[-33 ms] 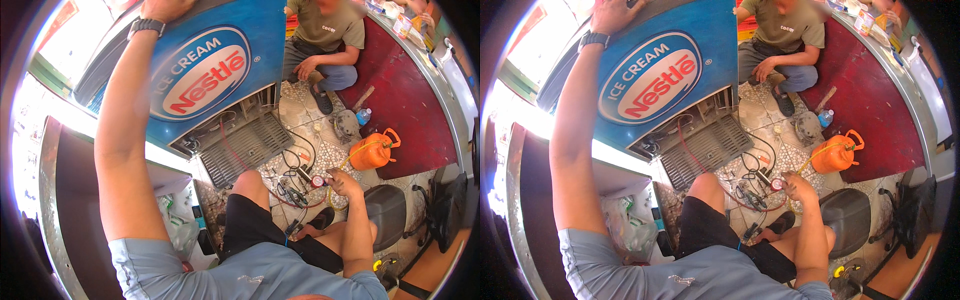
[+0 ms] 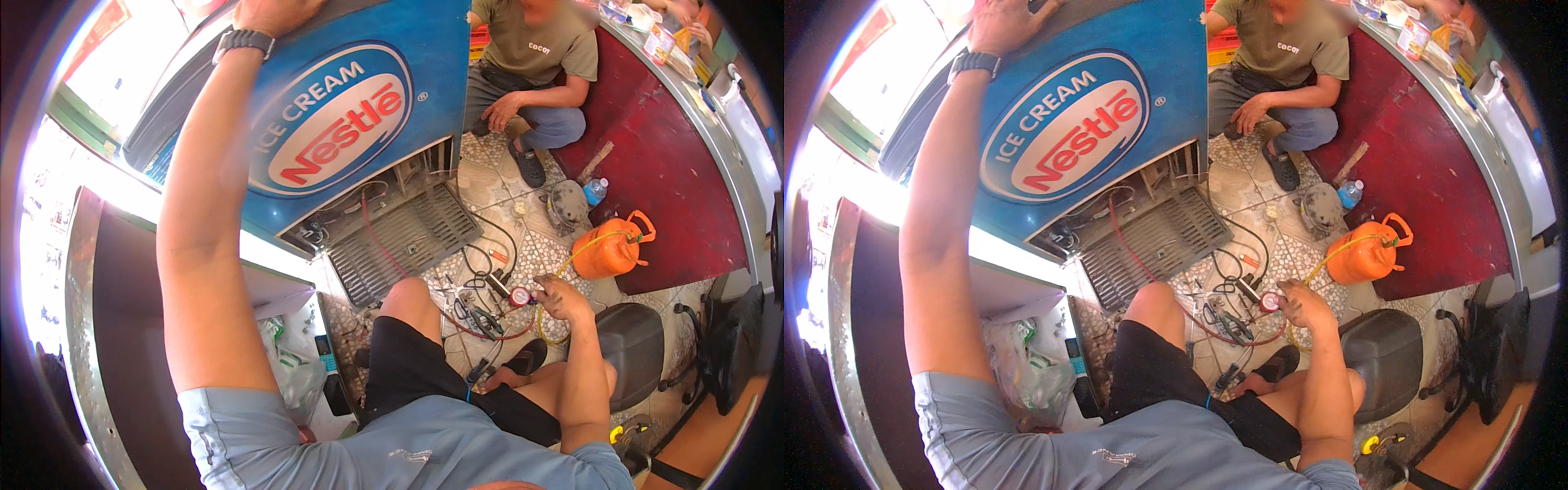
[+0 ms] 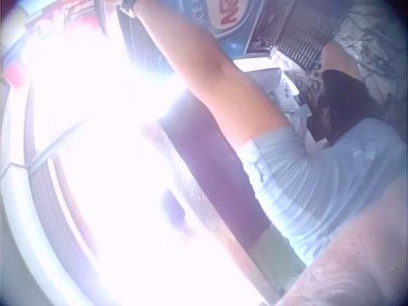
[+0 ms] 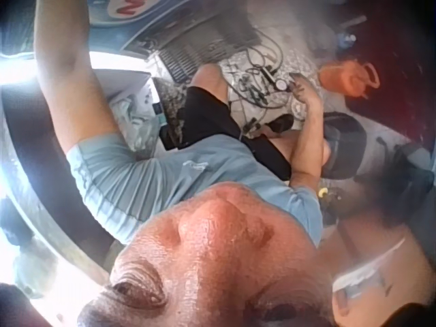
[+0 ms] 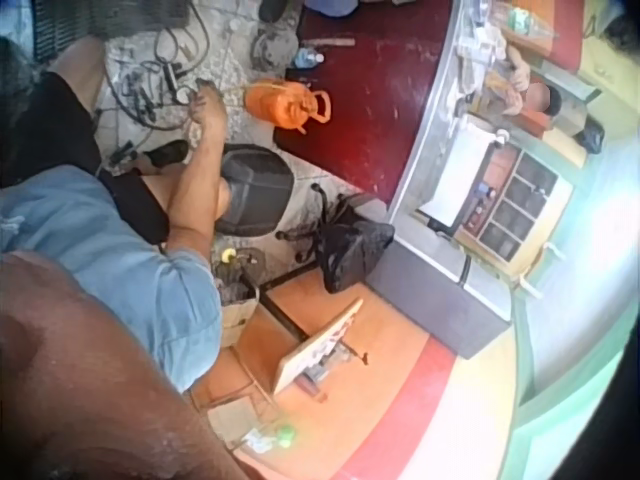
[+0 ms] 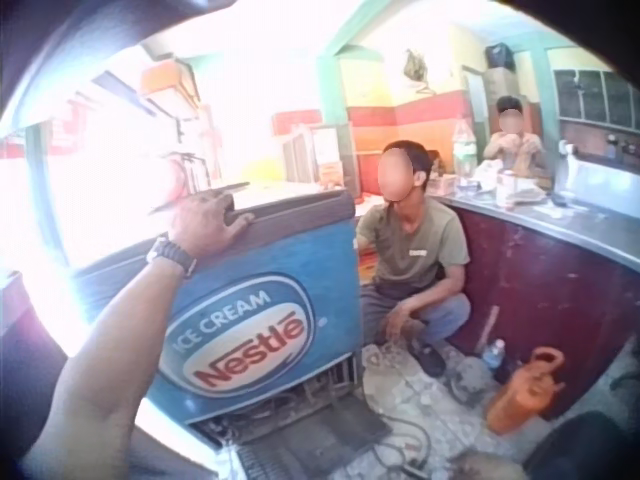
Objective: The person works on the internal components of an ice cream freezer, applying a substance from a bottle to a pipe and using tools to adjust a gauge manifold.
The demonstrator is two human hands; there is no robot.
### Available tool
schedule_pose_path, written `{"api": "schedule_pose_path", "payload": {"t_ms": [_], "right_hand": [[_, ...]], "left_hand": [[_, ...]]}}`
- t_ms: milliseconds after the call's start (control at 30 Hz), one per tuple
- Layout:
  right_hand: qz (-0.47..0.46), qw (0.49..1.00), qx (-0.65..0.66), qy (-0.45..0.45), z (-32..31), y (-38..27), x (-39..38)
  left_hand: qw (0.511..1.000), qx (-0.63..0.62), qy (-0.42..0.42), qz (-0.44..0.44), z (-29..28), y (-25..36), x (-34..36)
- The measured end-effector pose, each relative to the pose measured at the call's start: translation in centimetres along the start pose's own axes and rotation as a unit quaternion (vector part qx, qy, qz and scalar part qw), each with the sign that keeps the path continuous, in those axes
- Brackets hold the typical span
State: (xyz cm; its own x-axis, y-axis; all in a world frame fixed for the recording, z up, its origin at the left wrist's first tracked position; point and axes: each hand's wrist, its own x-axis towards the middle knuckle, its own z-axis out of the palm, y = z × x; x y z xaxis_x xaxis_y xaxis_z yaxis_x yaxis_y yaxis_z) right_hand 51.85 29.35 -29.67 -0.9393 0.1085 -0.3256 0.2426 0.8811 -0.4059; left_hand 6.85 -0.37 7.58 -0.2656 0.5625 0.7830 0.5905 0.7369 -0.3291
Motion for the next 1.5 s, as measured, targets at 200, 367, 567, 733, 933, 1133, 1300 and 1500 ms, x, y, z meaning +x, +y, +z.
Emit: {"api": "schedule_pose_path", "payload": {"t_ms": [200, 367, 567, 733, 933, 1133, 1300, 1500], "right_hand": [[0.013, 1.0, 0.001, -0.003, 0.1, -0.4, 0.8], [-0.002, 1.0, 0.001, 0.003, 0.3, 1.1, 1.1], [-0.002, 1.0, 0.0, -0.016, -0.4, -0.6, 1.3], [-0.026, 1.0, 0.005, 0.006, 0.4, 0.7, 1.3], [0.002, 1.0, 0.008, 0.0, 0.6, 1.2, 0.8], [0.033, 0.999, 0.011, -0.009, 0.6, 0.2, -0.1], [0.016, 1.0, 0.01, -0.02, 1.1, 0.3, -1.1], [0.047, 0.997, -0.024, 0.059, 1.4, 1.6, -2.7]], "left_hand": [[0.996, -0.014, -0.068, -0.057, -1.0, 0.7, 0.0], [0.998, -0.014, -0.05, -0.033, -0.8, 0.7, -0.3], [0.997, 0.011, -0.059, -0.054, -1.5, 0.4, -0.8], [0.997, 0.055, 0.003, -0.052, 0.4, 1.5, -1.8], [0.988, 0.071, 0.052, -0.126, 1.6, 3.3, -2.6], [0.987, 0.106, 0.029, -0.12, 1.6, 3.1, -2.7], [0.984, 0.126, 0.084, -0.098, 4.1, 1.4, -3.2], [0.982, 0.138, 0.099, -0.084, 3.9, 2.4, -3.2]]}}
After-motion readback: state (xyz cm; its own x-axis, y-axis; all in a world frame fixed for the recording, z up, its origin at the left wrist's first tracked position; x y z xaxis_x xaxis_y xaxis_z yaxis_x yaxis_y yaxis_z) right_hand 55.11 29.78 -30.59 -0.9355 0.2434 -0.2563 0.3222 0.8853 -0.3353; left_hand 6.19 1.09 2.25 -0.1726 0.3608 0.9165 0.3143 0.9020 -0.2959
